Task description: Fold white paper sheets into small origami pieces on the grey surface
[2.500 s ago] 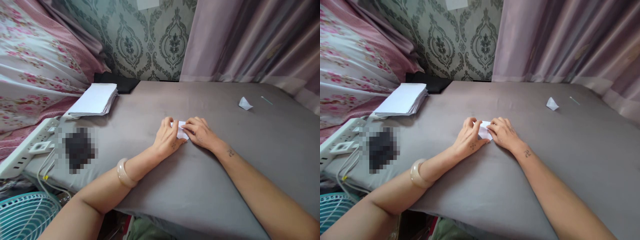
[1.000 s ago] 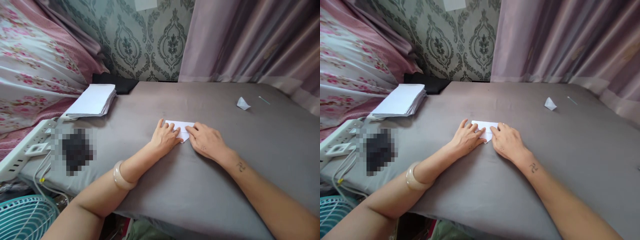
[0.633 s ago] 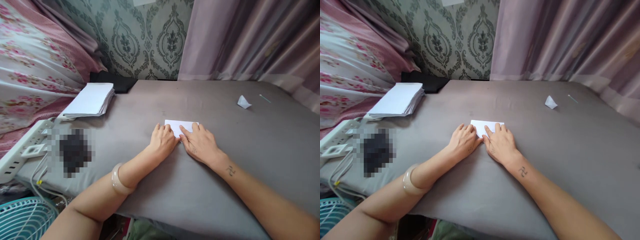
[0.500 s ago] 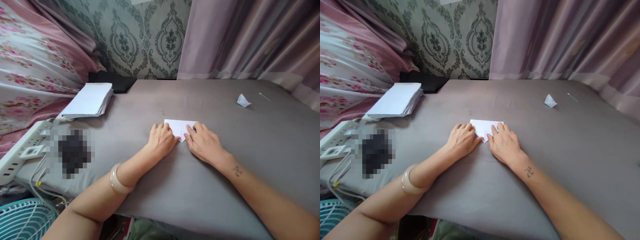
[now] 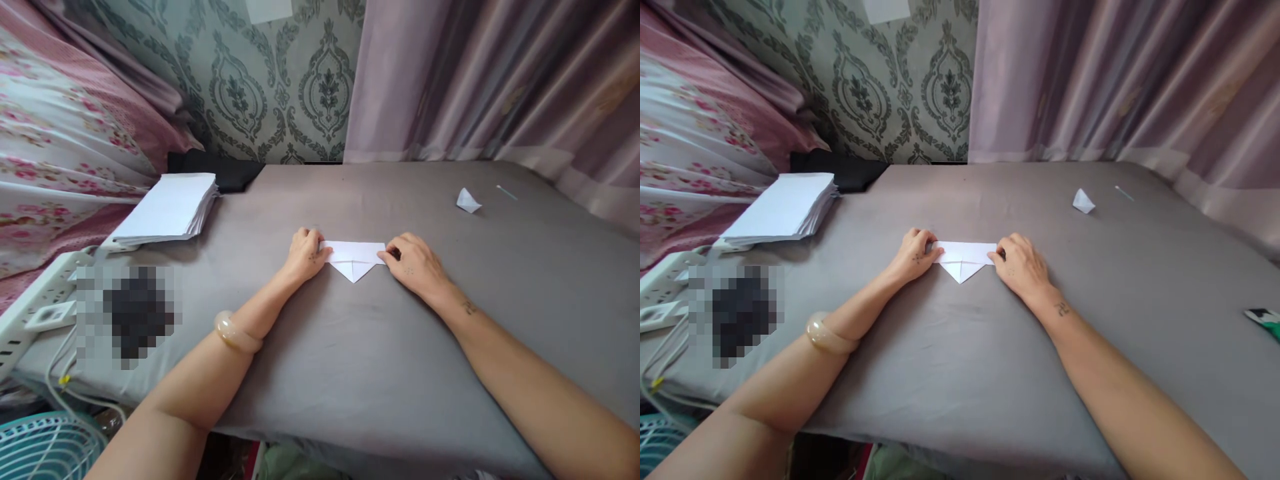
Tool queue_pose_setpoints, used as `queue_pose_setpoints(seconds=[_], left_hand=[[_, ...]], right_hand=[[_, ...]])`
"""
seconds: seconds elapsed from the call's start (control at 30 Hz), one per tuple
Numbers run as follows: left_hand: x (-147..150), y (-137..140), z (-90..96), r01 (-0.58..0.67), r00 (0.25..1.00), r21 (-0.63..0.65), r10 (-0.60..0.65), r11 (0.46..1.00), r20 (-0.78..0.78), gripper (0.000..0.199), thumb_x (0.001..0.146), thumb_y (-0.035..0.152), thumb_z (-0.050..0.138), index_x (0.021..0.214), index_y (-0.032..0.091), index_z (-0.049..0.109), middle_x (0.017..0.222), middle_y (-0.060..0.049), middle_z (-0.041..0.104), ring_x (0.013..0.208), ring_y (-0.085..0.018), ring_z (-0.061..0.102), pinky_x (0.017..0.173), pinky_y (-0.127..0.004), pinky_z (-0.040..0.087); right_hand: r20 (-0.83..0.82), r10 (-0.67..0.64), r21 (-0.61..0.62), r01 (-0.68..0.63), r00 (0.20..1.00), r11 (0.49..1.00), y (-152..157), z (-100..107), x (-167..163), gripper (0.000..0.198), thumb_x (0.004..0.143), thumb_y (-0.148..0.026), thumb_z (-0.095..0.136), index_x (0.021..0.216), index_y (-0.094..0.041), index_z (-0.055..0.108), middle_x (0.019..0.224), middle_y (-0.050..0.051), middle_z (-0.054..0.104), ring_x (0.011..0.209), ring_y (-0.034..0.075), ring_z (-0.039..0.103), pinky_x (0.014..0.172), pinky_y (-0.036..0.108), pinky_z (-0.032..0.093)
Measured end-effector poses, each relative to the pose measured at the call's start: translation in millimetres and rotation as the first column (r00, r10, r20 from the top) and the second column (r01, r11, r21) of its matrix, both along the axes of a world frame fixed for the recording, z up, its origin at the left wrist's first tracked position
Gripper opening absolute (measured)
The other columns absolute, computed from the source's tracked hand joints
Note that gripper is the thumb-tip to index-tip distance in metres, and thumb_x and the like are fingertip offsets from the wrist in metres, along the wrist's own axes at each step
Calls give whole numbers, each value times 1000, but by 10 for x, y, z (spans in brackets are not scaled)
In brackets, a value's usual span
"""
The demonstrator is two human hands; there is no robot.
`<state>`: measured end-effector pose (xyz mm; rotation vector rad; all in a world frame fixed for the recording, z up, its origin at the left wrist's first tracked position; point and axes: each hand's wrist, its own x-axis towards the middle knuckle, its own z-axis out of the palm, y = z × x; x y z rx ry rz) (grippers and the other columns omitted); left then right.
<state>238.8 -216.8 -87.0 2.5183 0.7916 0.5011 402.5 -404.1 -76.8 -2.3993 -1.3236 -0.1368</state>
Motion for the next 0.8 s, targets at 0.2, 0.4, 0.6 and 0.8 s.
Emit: queue_pose_setpoints(seconds=[0.2,0.4,0.6,0.8], left_hand=[[23,11,67,3,997,-212,14,977,77,9,78,24,59,79,15,59,83,-5,55,75,-16,50,76,-32,44],[-30,-12,87,267,923,-390,-117,882,368,14,84,31,55,85,19,48,62,5,48,56,-9,40,56,-22,31],[-38,-101,206,392,831,-611,21,688,556,35,75,39,69,95,18,50,74,1,60,65,-10,53,62,-23,39],[-105,-142,297,323,928,-779,-18,538,372,35,67,42,77,82,12,68,69,-2,60,58,-8,49,54,-23,36]], right_hand=[[-118,139,69,-131,983,989,2,-64,63,47,87,-31,51,133,-21,49,126,10,60,115,29,50,98,47,40],[-334,177,183,-121,926,976,18,-28,59,56,85,-29,54,140,-24,41,121,9,64,111,26,56,96,48,42],[-764,323,431,69,559,900,0,54,96,66,72,-37,70,131,-18,48,91,4,69,79,16,63,80,35,50],[-825,336,433,125,455,893,-67,129,166,60,68,-39,76,122,-21,56,91,4,70,82,18,66,77,34,52]])
